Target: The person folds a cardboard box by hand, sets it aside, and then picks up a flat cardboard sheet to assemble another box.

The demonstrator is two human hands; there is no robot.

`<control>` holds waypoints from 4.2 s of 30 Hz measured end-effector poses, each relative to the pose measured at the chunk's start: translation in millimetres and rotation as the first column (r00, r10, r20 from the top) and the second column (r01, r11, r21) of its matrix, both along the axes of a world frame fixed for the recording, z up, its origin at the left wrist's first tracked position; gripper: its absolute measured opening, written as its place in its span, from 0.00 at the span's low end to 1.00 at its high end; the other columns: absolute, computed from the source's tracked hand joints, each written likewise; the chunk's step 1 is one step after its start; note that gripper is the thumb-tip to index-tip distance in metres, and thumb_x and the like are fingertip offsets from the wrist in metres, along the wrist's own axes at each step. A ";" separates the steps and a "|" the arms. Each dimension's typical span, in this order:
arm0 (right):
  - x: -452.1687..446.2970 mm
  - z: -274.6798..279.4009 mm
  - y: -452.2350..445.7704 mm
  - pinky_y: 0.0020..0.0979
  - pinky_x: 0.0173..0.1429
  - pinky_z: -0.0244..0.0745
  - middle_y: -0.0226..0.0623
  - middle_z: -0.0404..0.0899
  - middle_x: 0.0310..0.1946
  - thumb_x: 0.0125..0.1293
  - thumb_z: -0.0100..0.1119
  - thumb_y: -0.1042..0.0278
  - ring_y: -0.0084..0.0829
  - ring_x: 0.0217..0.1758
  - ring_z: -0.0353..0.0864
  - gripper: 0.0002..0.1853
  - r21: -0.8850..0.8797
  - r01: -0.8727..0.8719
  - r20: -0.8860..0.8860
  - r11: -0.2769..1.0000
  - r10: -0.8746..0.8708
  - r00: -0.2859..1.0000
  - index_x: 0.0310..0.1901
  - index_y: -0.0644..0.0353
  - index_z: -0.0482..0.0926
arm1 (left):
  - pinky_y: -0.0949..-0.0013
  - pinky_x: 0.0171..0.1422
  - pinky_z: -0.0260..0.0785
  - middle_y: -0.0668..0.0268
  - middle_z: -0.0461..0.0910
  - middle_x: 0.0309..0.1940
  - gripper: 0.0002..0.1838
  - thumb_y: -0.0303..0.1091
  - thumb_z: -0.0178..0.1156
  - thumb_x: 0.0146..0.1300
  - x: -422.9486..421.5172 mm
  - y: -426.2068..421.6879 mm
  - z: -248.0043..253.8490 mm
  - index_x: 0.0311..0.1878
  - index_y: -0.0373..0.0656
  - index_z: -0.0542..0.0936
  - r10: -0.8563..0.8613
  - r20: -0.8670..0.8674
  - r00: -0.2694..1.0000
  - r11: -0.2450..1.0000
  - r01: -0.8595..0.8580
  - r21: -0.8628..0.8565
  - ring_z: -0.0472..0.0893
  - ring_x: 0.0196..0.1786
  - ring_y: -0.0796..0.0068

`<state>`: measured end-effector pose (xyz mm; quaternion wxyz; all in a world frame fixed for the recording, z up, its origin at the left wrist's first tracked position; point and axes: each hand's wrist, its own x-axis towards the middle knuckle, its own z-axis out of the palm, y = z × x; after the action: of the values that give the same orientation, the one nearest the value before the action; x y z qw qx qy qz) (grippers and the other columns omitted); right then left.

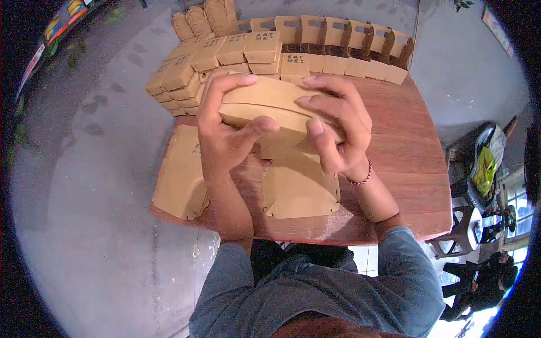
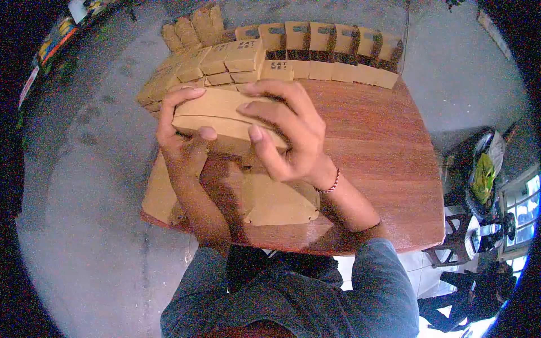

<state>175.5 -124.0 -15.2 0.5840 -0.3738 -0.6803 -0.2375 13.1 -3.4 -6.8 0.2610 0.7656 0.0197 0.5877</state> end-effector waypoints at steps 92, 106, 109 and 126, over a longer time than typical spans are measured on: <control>34.0 34.6 -26.1 0.37 0.48 0.81 0.35 0.85 0.40 0.45 0.77 0.69 0.39 0.44 0.83 0.15 0.128 0.287 0.199 0.949 -0.308 0.930 0.38 0.57 0.87 | 0.52 0.71 0.61 0.53 0.59 0.71 0.48 0.62 0.57 0.65 42.2 -19.0 -12.4 0.76 0.45 0.48 -0.159 0.080 0.984 0.911 0.178 -0.371 0.64 0.72 0.55; -3.8 0.6 -10.0 0.55 0.68 0.63 0.48 0.71 0.65 0.58 0.57 0.27 0.56 0.68 0.68 0.38 0.029 -0.260 0.054 0.965 0.258 0.965 0.57 0.53 0.80 | 0.59 0.64 0.72 0.57 0.76 0.55 0.27 0.44 0.56 0.70 39.6 4.6 -13.9 0.66 0.39 0.65 -0.399 0.587 0.704 0.300 0.705 -0.642 0.78 0.58 0.63; 15.8 6.5 -9.2 0.50 0.72 0.60 0.56 0.69 0.65 0.66 0.46 0.28 0.51 0.69 0.67 0.43 0.004 -0.360 -0.239 0.933 0.351 0.906 0.68 0.60 0.67 | 0.56 0.65 0.70 0.55 0.77 0.56 0.27 0.45 0.55 0.69 24.5 22.6 -16.4 0.65 0.37 0.67 -0.354 0.643 0.679 0.348 0.734 -0.583 0.78 0.58 0.60; 21.5 -1.9 26.5 0.31 0.68 0.65 0.42 0.72 0.61 0.73 0.52 0.52 0.31 0.66 0.69 0.30 -0.527 -0.679 -0.745 0.511 0.107 0.659 0.70 0.60 0.62 | 0.50 0.75 0.56 0.51 0.61 0.71 0.35 0.39 0.55 0.69 -7.0 34.5 -11.9 0.74 0.39 0.56 -0.330 0.219 0.918 0.770 0.396 -0.500 0.64 0.72 0.54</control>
<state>197.0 -97.5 -17.0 0.5928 -0.4636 -0.5455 0.3689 6.2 31.1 -18.7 0.5731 0.6151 0.0189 0.5412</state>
